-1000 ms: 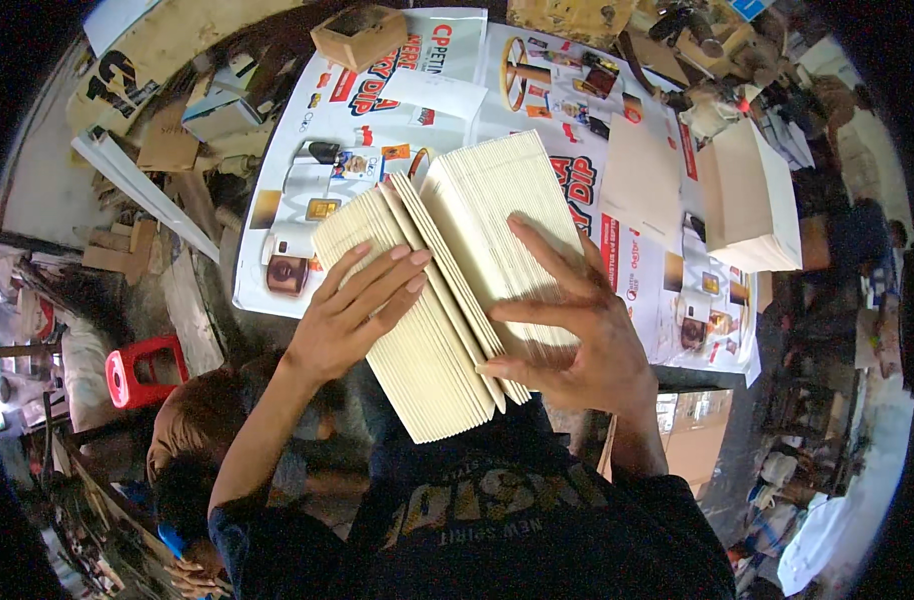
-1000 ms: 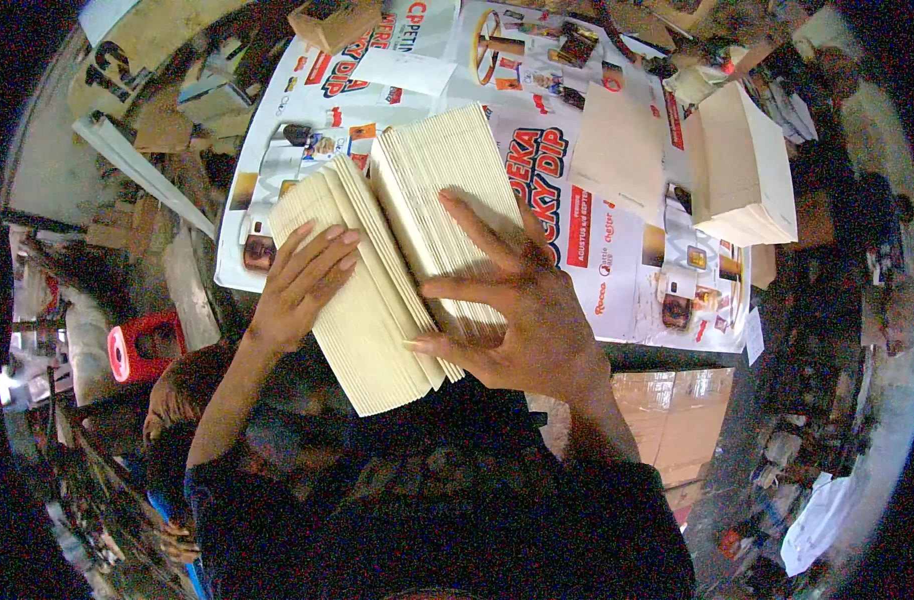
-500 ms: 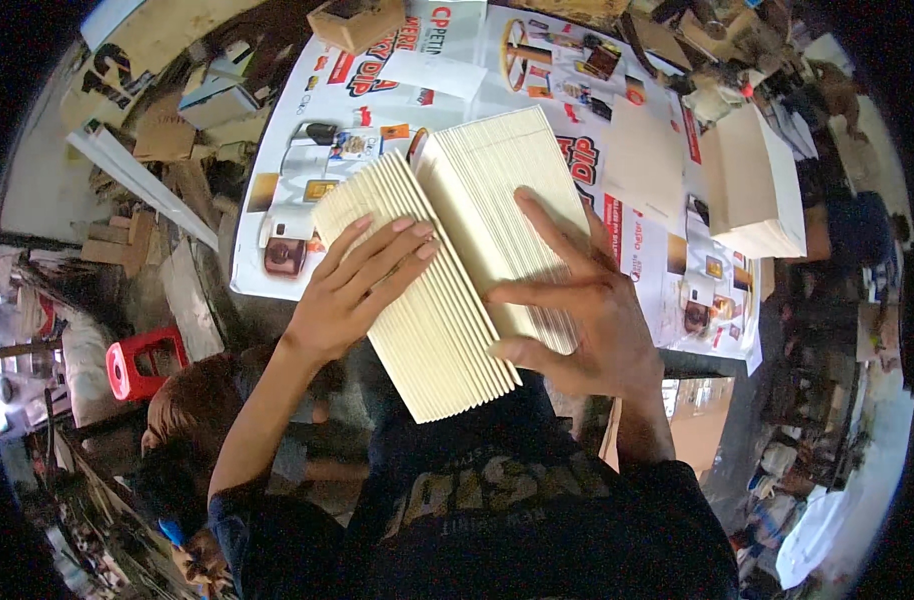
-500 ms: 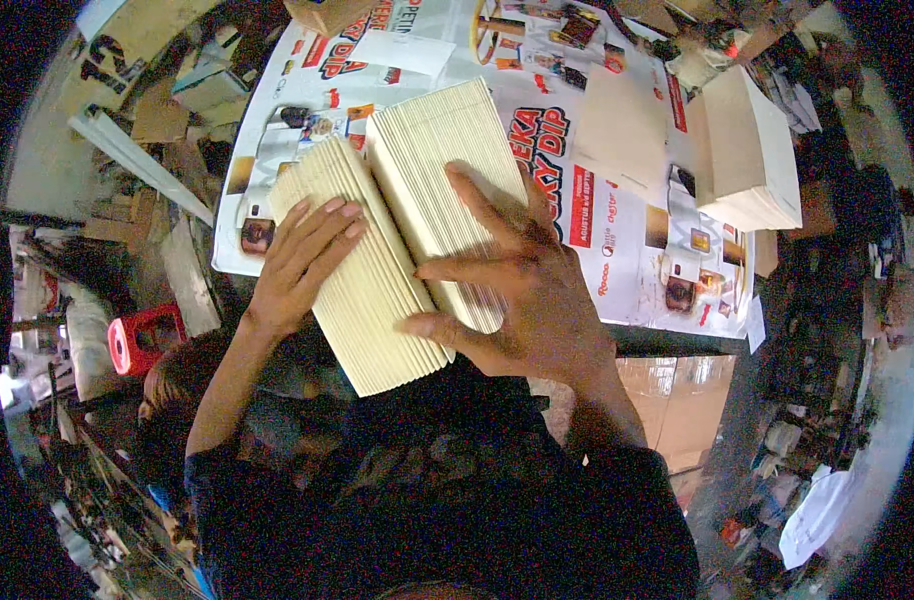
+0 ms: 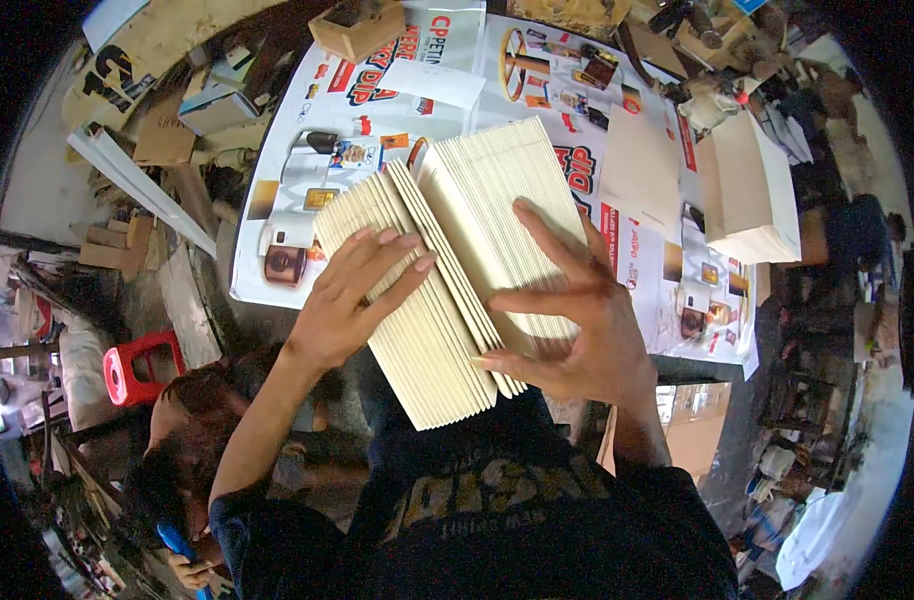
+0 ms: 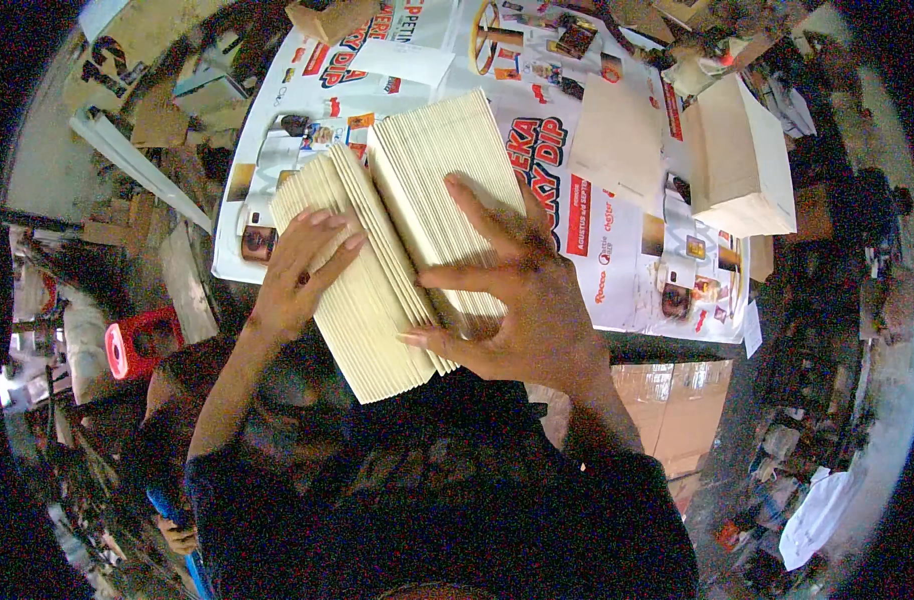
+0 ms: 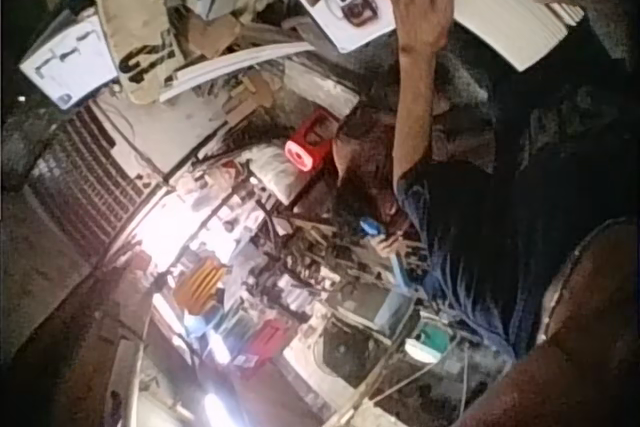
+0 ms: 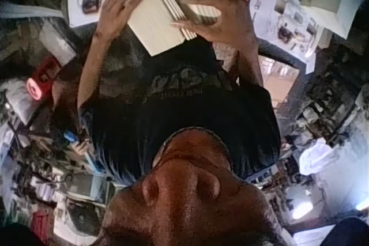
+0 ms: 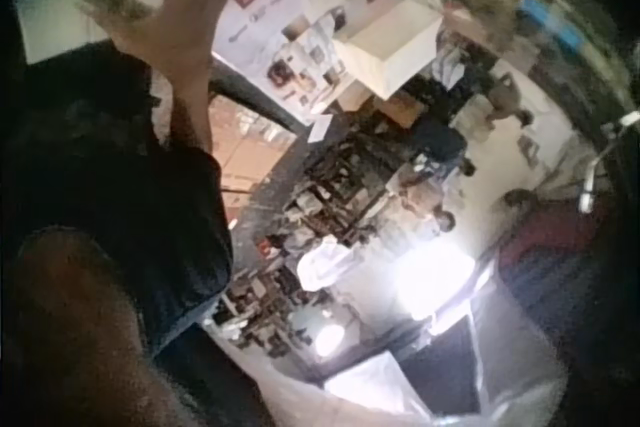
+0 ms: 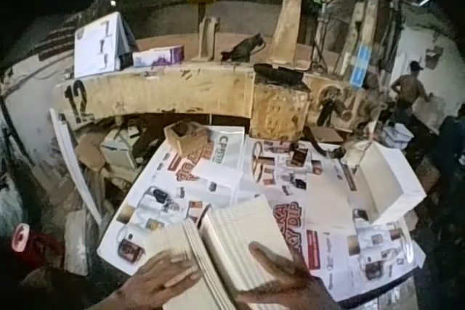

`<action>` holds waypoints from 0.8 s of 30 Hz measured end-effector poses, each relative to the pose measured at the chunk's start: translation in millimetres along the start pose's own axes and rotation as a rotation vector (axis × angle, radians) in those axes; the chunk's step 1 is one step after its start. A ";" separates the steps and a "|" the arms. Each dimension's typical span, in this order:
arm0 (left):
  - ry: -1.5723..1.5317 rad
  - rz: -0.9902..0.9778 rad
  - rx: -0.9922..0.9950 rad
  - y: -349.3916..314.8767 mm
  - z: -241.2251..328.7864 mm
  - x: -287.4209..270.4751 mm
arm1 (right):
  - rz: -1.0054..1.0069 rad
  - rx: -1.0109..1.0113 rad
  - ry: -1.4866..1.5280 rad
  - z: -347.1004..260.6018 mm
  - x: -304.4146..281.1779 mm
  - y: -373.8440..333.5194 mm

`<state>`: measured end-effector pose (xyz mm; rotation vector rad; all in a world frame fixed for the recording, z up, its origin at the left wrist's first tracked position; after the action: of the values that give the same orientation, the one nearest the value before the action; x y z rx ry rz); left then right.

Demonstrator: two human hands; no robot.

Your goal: The person collates and stacks paper sheets from multiple piles on a table, flips through a calendar, and then gathers and aligns the assembled stack of paper sheets by hand.

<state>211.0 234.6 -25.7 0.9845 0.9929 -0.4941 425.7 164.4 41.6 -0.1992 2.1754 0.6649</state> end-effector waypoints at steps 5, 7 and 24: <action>-0.011 -0.012 0.004 1.3 1.6 -1.3 | -0.017 0.070 0.041 3.8 3.2 -2.9; -0.015 -0.001 0.012 2.2 1.3 -3.0 | 0.004 0.090 0.101 6.3 4.6 -4.3; -0.016 -0.003 0.047 3.8 2.5 -7.4 | 0.018 0.040 0.019 -6.1 1.6 -0.1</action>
<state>211.4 233.8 -17.1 1.0194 0.9718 -0.5290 420.6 161.3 43.4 -0.1660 2.2091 0.6315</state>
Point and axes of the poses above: each hand's wrist, its own y-axis towards the middle knuckle, its own x-axis out of the palm, z = x × y, the point moved 5 cm from there along y, towards the middle knuckle, and after that the axes turned 8 degrees about -x, right-handed, at the moved point
